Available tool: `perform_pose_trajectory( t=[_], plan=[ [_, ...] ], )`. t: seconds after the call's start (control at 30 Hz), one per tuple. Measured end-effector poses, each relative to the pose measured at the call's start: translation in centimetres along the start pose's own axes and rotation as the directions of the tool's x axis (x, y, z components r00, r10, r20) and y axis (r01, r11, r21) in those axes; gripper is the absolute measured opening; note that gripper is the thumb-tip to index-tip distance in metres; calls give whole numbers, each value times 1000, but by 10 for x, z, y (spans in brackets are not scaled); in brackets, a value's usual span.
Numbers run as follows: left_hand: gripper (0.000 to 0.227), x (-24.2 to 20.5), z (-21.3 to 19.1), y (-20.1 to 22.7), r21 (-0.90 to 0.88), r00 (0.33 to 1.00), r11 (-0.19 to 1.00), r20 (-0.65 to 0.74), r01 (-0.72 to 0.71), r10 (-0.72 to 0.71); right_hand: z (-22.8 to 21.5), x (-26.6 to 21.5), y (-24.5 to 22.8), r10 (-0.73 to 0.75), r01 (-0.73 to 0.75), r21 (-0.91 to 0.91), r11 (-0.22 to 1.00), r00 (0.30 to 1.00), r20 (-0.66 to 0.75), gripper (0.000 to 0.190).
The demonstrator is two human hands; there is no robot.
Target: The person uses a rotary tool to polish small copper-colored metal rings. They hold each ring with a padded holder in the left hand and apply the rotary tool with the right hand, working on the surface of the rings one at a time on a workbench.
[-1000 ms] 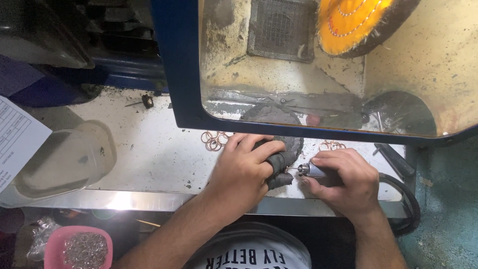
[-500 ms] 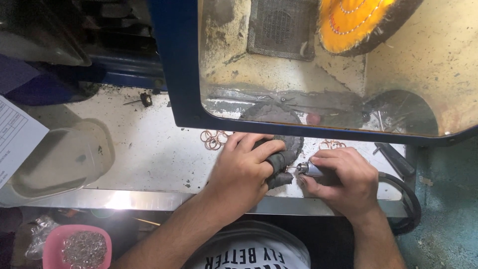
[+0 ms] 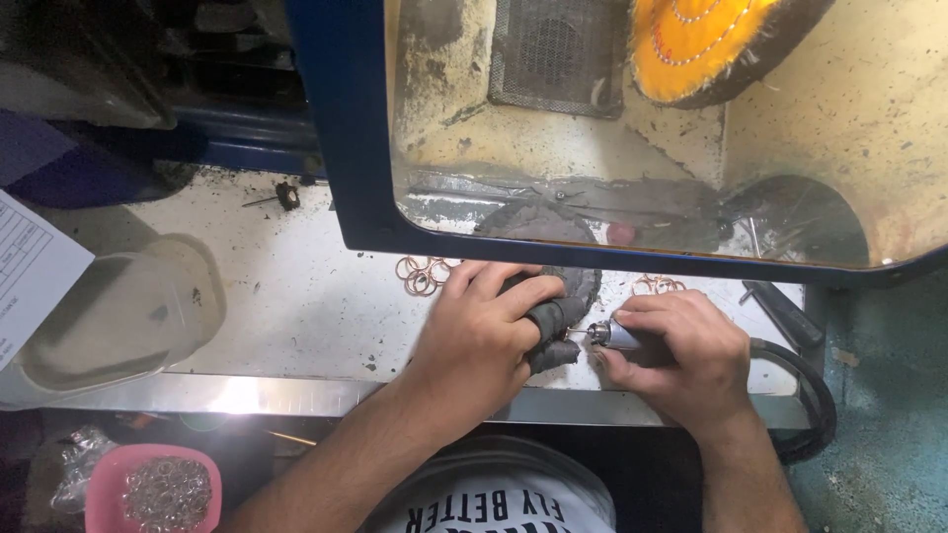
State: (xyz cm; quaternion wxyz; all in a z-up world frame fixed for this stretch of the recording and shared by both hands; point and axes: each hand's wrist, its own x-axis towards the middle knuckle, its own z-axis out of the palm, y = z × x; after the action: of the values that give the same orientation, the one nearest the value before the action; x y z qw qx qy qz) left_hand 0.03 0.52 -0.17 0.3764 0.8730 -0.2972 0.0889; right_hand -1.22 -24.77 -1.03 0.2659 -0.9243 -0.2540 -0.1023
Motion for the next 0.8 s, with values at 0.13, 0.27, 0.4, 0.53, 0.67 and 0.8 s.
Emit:
perform_pose_trajectory(
  t=[0.13,0.27,0.4,0.53,0.67,0.8],
  plan=[
    [16,0,-1,0,-4,1000,1000,-10,-4,4,1,-1,2,-7,7,-5,1000,1000,-5,41],
    [16,0,-1,0,-13,1000,1000,10,-1,1,0,-2,2,28,-28,-23,999,1000,-3,39],
    [13,1,-2,1,-2,1000,1000,24,5,-5,-4,-1,3,12,-13,43,999,1000,26,38],
    [18,0,-2,0,1,999,1000,32,0,0,-1,0,1,-2,1,25,1000,1000,6,39],
    [10,1,-1,0,17,1000,1000,0,-10,10,0,0,0,-10,10,6,1000,1000,-4,39],
    [12,1,-2,1,2,1000,1000,5,-9,9,0,-1,1,-8,8,0,1000,1000,8,38]
  ],
)
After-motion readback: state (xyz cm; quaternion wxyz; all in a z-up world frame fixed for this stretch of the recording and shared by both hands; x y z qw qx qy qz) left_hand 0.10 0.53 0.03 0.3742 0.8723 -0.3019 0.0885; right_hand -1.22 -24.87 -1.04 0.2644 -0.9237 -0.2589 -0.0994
